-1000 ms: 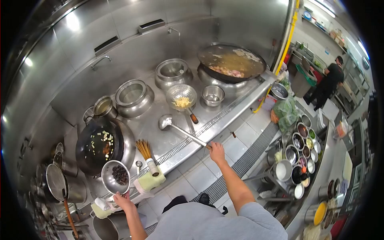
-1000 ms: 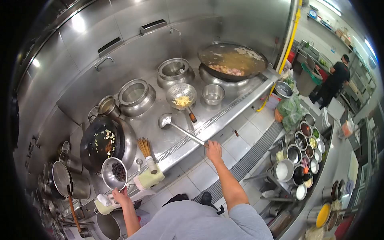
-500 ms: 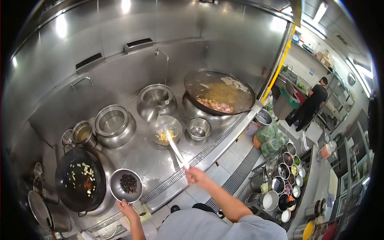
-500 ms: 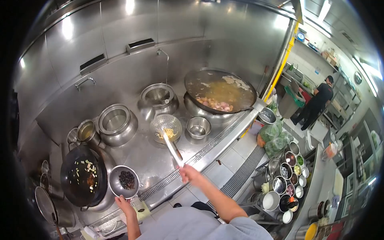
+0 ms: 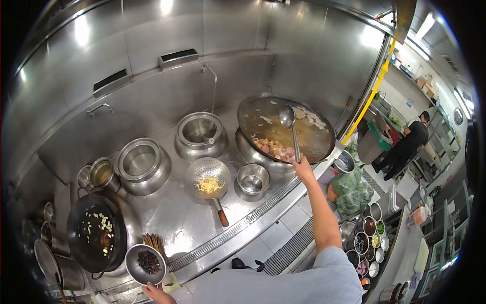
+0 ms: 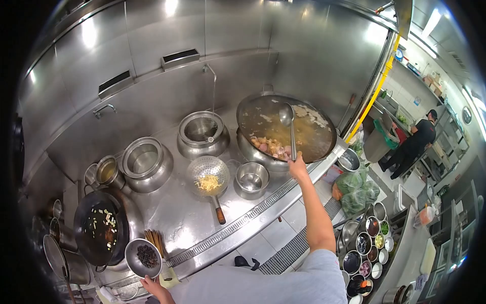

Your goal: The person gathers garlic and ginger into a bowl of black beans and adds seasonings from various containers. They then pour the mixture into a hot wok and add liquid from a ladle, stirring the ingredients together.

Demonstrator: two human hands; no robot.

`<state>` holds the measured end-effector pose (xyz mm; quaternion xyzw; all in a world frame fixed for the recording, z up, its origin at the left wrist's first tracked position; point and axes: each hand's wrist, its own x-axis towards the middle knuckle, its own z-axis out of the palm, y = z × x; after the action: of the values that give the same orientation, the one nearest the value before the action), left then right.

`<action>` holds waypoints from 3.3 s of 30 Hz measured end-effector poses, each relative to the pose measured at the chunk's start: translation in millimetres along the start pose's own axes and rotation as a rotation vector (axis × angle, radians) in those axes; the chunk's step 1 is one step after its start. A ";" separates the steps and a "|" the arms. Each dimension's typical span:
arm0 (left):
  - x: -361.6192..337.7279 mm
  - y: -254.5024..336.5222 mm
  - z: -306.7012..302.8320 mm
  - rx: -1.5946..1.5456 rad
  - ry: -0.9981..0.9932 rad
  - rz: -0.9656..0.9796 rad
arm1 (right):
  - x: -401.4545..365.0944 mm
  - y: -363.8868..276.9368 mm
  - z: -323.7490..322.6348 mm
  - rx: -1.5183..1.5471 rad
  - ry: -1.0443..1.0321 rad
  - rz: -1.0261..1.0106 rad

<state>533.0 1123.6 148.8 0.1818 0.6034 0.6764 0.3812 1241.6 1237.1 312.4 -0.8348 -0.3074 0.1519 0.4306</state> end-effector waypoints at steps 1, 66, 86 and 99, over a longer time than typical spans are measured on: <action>1.0 -5.6 -1.9 0.038 -0.009 0.018 | 15.2 25.8 1.9 -0.033 0.019 -0.002; -54.0 49.5 -90.7 0.044 0.210 0.074 | -153.6 61.1 323.5 0.756 -1.007 0.435; -67.1 40.0 -173.0 -0.103 0.533 0.132 | -410.7 -268.1 467.7 -0.137 -0.750 -1.397; -84.4 4.2 -256.4 -0.066 0.832 0.180 | -435.0 -289.1 466.4 -0.494 -0.538 -1.530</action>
<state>405.0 887.9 118.1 -0.0671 0.6655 0.7416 0.0505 556.5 1375.9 270.6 -0.4026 -0.9038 -0.0595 0.1323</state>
